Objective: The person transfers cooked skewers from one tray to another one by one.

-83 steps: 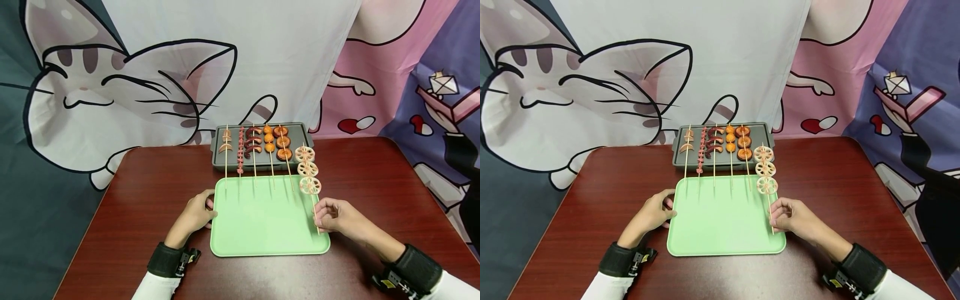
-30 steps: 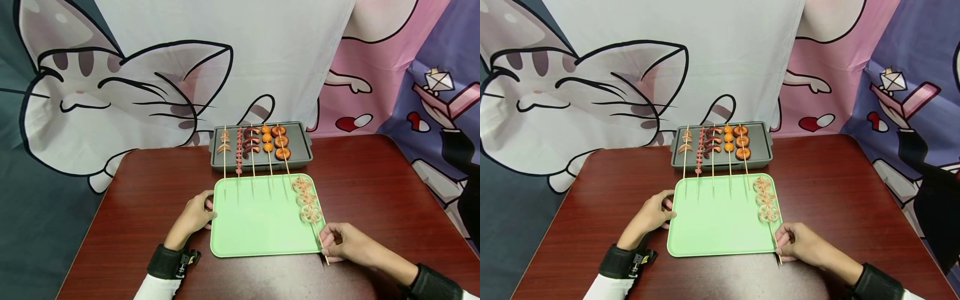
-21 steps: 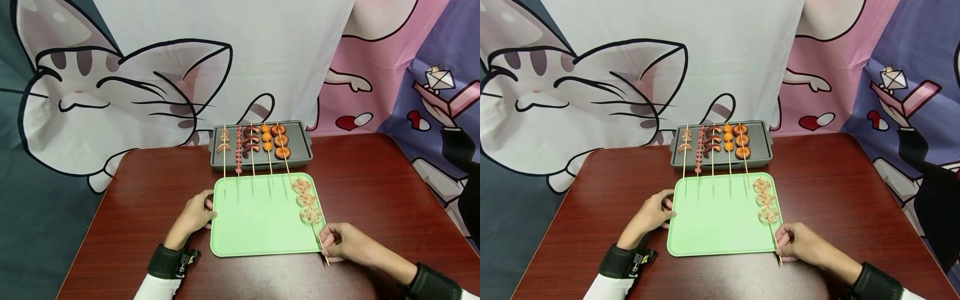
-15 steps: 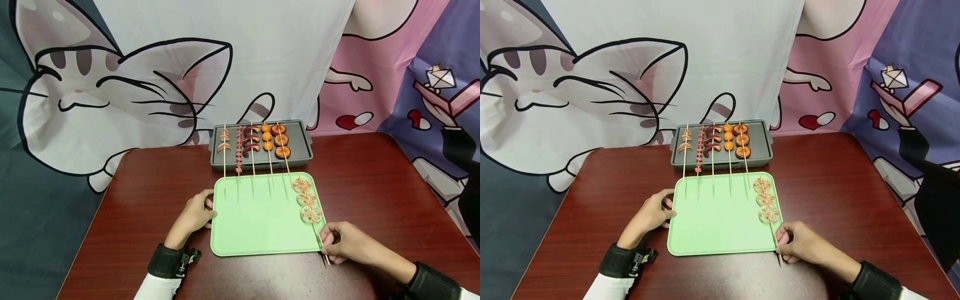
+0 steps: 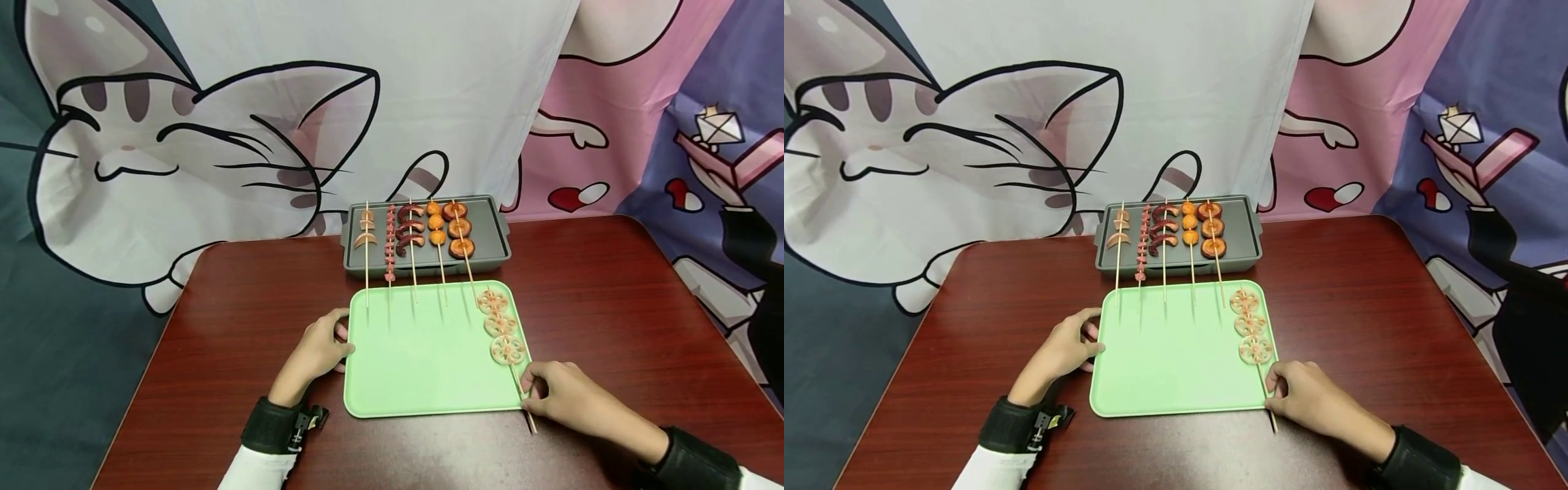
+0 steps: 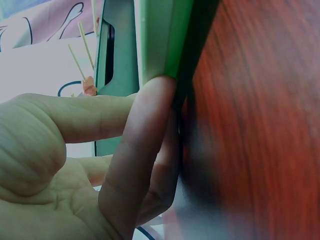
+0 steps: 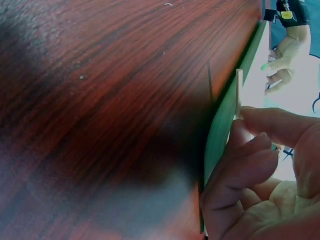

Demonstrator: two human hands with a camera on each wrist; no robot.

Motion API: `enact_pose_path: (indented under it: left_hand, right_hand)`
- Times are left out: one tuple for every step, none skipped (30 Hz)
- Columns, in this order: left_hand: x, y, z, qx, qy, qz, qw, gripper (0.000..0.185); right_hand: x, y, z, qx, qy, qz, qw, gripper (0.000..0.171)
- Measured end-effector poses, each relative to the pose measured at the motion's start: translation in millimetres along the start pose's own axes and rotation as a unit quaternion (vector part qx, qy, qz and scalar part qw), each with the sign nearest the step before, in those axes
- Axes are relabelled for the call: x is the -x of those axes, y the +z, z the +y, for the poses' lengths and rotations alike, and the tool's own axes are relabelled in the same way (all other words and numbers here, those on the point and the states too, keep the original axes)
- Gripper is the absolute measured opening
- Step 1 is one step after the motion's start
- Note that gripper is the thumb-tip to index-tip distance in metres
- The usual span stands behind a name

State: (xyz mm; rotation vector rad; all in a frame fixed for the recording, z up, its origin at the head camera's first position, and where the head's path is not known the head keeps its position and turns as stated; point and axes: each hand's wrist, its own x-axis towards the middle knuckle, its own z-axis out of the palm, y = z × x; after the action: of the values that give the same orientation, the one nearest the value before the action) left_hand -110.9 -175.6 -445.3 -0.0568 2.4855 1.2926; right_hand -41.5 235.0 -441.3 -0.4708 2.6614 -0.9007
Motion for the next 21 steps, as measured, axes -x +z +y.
enact_pose_path:
  left_hand:
    - [0.0, -0.1, 0.0, 0.0, 0.0, 0.0, 1.0, 0.066]
    - [0.0, -0.1, -0.2, 0.0, -0.001, 0.0, 1.0, 0.066]
    - [0.0, -0.1, -0.3, -0.001, -0.001, -0.001, 1.0, 0.066]
    - [0.0, -0.1, -0.3, -0.001, -0.001, -0.001, 1.0, 0.066]
    - [0.0, -0.1, -0.4, -0.001, -0.002, -0.001, 1.0, 0.066]
    - [0.0, -0.2, -0.3, 0.0, -0.002, -0.001, 1.0, 0.066]
    - [0.0, 0.0, -0.5, -0.001, -0.003, 0.0, 1.0, 0.066]
    - [-0.1, 0.1, -0.6, 0.0, -0.003, 0.0, 1.0, 0.066]
    - [-0.1, 0.1, -0.5, -0.001, -0.004, 0.0, 1.0, 0.066]
    - [-0.3, 0.3, -0.6, -0.001, -0.004, 0.001, 1.0, 0.066]
    - [-0.3, 0.4, -0.5, -0.001, -0.004, 0.001, 1.0, 0.066]
    - [-0.4, 0.5, -0.3, -0.001, -0.004, 0.001, 1.0, 0.066]
    - [-0.4, 0.5, -0.3, -0.001, -0.004, 0.001, 1.0, 0.066]
    - [-0.5, 0.5, -0.1, -0.001, -0.004, 0.002, 1.0, 0.066]
    - [-0.4, 0.5, -0.1, -0.001, -0.004, 0.002, 1.0, 0.066]
    - [-0.4, 0.6, -0.1, 0.0, -0.004, 0.002, 1.0, 0.066]
    - [-0.3, 0.6, 0.0, 0.001, -0.004, 0.002, 1.0, 0.066]
    - [-0.1, 0.6, 0.0, 0.002, -0.004, 0.002, 1.0, 0.067]
    - [0.0, 0.7, 0.0, 0.003, -0.004, 0.002, 1.0, 0.067]
    - [0.1, 0.8, -0.1, 0.004, -0.004, 0.002, 1.0, 0.067]
    - [0.2, 0.9, -0.2, 0.005, -0.005, 0.002, 1.0, 0.067]
  right_hand:
    - [0, 0, 0, 0.006, -0.001, 0.003, 1.0, 0.021]
    - [0, 0, -1, 0.011, -0.002, 0.004, 1.0, 0.021]
    - [1, 0, -1, 0.015, -0.001, 0.005, 1.0, 0.021]
    - [1, 0, -1, 0.017, -0.001, 0.004, 1.0, 0.021]
    - [1, -1, -2, 0.018, -0.001, 0.004, 1.0, 0.021]
    - [1, -2, -2, 0.018, -0.001, 0.003, 1.0, 0.02]
    - [1, -3, -2, 0.018, 0.0, 0.002, 1.0, 0.02]
    - [1, -4, -2, 0.017, 0.0, 0.002, 1.0, 0.019]
    - [0, -6, -2, 0.016, 0.002, 0.002, 1.0, 0.019]
    - [-1, -8, -2, 0.015, 0.004, 0.003, 1.0, 0.018]
    - [-1, -10, -2, 0.016, 0.002, 0.007, 1.0, 0.017]
    - [-2, -12, -1, 0.018, 0.0, 0.011, 1.0, 0.017]
    - [-4, -14, -1, 0.019, -0.003, 0.016, 1.0, 0.016]
    - [-5, -16, -2, 0.02, -0.007, 0.022, 1.0, 0.016]
    - [-7, -19, -2, 0.021, -0.01, 0.029, 0.999, 0.015]
    - [-9, -21, -3, 0.022, -0.015, 0.036, 0.999, 0.015]
    - [-10, -24, -4, 0.023, -0.02, 0.043, 0.999, 0.014]
    - [-12, -27, -5, 0.022, -0.019, 0.048, 0.998, 0.014]
    - [-14, -30, -6, 0.022, -0.023, 0.053, 0.998, 0.013]
    - [-16, -32, -7, 0.022, -0.024, 0.058, 0.998, 0.013]
    - [-18, -35, -8, 0.022, -0.023, 0.062, 0.998, 0.012]
